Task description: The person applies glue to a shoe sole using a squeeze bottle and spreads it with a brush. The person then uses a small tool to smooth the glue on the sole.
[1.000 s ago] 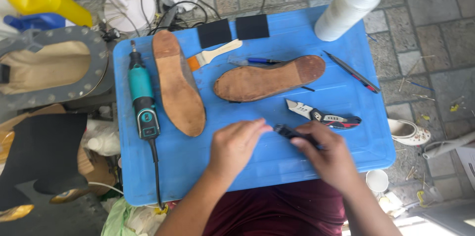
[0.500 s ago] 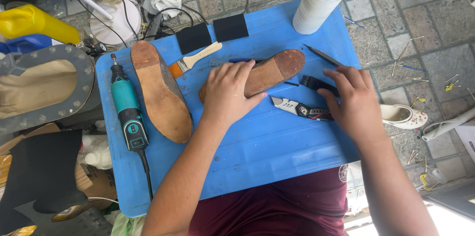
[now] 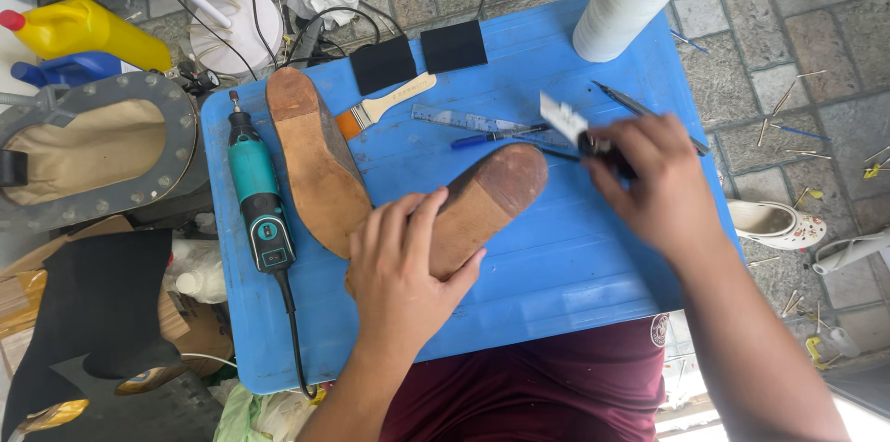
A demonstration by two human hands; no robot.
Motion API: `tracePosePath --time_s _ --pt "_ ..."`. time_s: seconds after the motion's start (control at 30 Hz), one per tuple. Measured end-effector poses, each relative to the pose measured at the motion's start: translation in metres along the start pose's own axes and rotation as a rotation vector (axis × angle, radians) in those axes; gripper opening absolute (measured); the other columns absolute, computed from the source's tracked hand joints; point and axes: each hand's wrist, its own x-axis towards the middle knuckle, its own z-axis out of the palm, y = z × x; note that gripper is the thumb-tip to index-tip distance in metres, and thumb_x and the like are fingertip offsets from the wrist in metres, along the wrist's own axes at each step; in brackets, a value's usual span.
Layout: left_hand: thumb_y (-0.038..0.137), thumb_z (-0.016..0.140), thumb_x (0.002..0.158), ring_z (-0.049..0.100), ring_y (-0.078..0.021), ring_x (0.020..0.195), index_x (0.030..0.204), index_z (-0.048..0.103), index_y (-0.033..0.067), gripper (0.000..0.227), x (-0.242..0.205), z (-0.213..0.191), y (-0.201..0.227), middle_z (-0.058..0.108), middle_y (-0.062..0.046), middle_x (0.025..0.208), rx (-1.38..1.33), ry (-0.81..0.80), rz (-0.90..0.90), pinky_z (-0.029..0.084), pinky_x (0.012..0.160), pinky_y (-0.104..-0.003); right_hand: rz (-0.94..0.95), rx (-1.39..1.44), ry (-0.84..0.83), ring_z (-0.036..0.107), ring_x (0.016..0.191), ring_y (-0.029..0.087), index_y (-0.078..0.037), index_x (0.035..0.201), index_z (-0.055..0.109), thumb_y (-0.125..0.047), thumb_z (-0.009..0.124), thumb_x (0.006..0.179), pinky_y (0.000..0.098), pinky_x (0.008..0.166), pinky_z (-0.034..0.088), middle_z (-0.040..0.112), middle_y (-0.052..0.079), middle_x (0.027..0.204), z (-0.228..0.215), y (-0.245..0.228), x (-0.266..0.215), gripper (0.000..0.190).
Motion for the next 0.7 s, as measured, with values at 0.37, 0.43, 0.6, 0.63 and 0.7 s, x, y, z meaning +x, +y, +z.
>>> tracePosePath --time_s 0.37,0.43,0.6,0.63,0.7 --pt "0.040 0.086 0.077 0.058 -0.0317 0.119 0.138 0.058 0.0092 0.073 -0.003 0.050 -0.012 0.061 -0.012 0.128 -0.015 -0.053 0.093 0.043 0.096 -0.051 -0.166 -0.140 0.029 0.060 0.110 0.034 -0.006 0.112 0.074 -0.007 0.082 0.082 0.0445 0.098 0.052 0.069 0.012 0.113 0.047 0.039 0.066 0.031" --pt "0.041 0.086 0.077 0.058 -0.0320 0.119 0.137 0.058 0.0093 0.074 -0.002 0.050 -0.014 0.061 -0.012 0.127 -0.017 -0.044 0.091 0.043 0.097 -0.050 -0.122 -0.082 0.054 0.061 0.110 0.033 -0.007 0.112 0.074 -0.005 0.079 0.085 0.0427 0.097 0.052 0.069 0.012 0.115 0.043 0.037 0.060 0.027" --pt "0.041 0.087 0.076 0.059 -0.0304 0.115 0.134 0.060 0.0108 0.071 -0.002 0.046 -0.017 0.062 -0.011 0.123 0.012 -0.007 0.008 0.044 0.096 -0.050 -0.011 0.140 -0.081 0.062 0.100 0.028 -0.006 0.110 0.073 0.001 0.072 0.082 0.0403 0.092 0.053 0.070 0.006 0.107 0.017 0.023 0.037 0.028" --pt "0.042 0.088 0.076 0.059 -0.0303 0.115 0.134 0.060 0.0108 0.071 -0.002 0.045 -0.017 0.062 -0.011 0.122 0.005 0.005 -0.002 0.044 0.097 -0.050 -0.066 0.111 -0.135 0.061 0.098 0.029 -0.006 0.106 0.074 -0.002 0.075 0.078 0.0408 0.090 0.052 0.068 0.007 0.104 0.014 0.018 0.033 0.028" --pt "0.041 0.088 0.076 0.058 -0.0306 0.115 0.133 0.060 0.0112 0.070 -0.004 0.044 -0.016 0.062 -0.011 0.122 0.022 0.024 -0.024 0.045 0.097 -0.050 -0.177 0.051 -0.240 0.059 0.093 0.031 -0.007 0.098 0.076 -0.008 0.081 0.070 0.0419 0.086 0.052 0.066 0.008 0.098 0.015 0.006 0.027 0.028"
